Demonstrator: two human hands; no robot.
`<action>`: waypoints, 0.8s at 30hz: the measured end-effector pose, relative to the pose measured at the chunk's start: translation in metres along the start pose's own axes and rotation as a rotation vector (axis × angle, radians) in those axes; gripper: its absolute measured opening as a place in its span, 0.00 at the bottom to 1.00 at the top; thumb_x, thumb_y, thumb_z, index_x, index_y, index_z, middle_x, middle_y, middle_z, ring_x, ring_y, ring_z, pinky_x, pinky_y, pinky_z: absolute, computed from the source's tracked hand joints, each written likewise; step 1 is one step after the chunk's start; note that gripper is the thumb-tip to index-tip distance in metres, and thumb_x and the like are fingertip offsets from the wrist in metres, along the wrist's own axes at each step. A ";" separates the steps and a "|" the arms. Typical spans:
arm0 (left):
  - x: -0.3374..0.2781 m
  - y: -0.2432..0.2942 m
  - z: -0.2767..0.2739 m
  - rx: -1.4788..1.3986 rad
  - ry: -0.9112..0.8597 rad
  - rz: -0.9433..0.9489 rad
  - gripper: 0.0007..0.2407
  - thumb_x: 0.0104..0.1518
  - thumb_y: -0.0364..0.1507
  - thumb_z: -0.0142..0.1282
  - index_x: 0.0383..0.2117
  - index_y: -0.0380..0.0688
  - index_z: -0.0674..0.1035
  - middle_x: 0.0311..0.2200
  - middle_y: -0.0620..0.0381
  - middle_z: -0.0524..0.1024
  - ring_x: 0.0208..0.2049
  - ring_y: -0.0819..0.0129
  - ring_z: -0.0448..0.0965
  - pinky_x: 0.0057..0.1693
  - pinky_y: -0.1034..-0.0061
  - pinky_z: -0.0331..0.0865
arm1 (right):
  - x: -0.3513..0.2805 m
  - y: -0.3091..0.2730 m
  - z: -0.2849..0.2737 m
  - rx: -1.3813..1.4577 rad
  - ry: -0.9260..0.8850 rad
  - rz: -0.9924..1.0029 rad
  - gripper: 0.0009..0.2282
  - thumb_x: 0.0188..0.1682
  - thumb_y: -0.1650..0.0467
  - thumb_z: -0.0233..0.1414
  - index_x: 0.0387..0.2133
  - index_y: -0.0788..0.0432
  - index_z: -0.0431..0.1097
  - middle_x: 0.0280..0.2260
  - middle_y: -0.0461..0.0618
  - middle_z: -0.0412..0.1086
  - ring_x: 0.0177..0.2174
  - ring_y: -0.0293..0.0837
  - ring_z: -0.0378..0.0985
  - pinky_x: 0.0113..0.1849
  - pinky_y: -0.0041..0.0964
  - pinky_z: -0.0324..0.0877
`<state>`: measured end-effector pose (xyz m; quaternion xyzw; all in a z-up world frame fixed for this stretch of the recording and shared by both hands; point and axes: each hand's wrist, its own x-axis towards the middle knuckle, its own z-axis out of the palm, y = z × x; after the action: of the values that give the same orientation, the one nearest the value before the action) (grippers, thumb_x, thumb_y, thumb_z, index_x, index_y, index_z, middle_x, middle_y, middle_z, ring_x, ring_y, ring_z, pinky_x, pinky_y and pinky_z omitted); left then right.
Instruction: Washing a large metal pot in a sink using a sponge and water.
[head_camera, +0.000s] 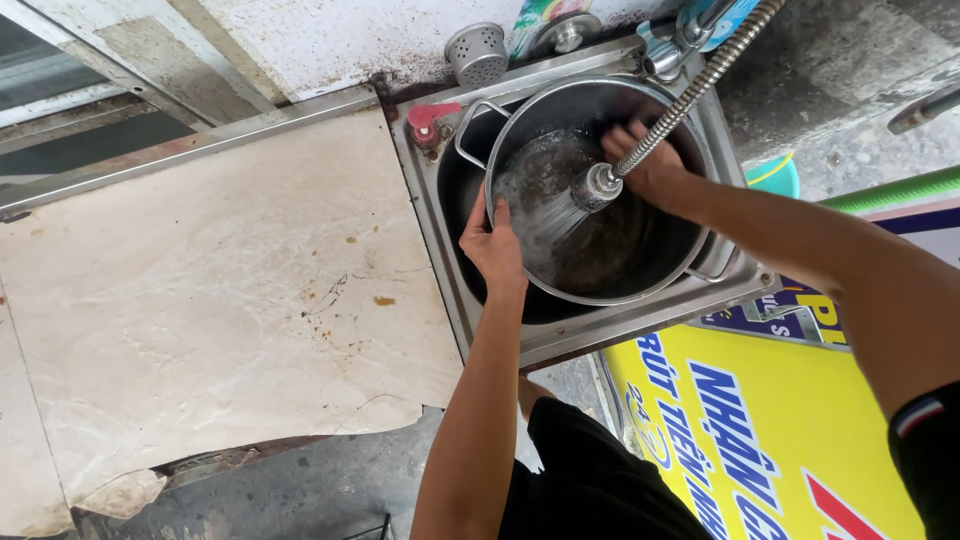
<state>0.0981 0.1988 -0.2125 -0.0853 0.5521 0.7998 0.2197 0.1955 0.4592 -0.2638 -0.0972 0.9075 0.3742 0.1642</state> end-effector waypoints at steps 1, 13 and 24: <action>-0.001 0.000 0.001 -0.012 0.000 0.002 0.15 0.61 0.20 0.53 0.56 0.35 0.79 0.48 0.52 0.81 0.44 0.72 0.79 0.52 0.78 0.72 | -0.015 -0.016 -0.002 0.103 -0.284 -0.031 0.22 0.53 0.62 0.46 0.61 0.54 0.60 0.66 0.50 0.53 0.64 0.50 0.53 0.59 0.52 0.54; -0.003 0.003 0.003 -0.003 0.005 0.027 0.15 0.63 0.21 0.52 0.56 0.36 0.78 0.48 0.52 0.82 0.46 0.71 0.79 0.54 0.78 0.71 | -0.009 -0.088 -0.087 1.262 -0.657 -0.098 0.34 0.41 0.74 0.56 0.66 0.47 0.57 0.64 0.59 0.59 0.62 0.58 0.65 0.59 0.48 0.66; 0.009 -0.015 -0.006 0.058 0.016 0.081 0.15 0.62 0.20 0.53 0.55 0.33 0.79 0.49 0.54 0.81 0.48 0.74 0.79 0.55 0.79 0.70 | 0.098 -0.077 -0.011 0.924 0.318 0.313 0.13 0.55 0.70 0.50 0.53 0.57 0.67 0.51 0.53 0.68 0.45 0.52 0.79 0.42 0.44 0.77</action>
<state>0.0964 0.2000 -0.2305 -0.0629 0.5797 0.7910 0.1854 0.1250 0.3923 -0.3428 0.0667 0.9956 -0.0652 -0.0078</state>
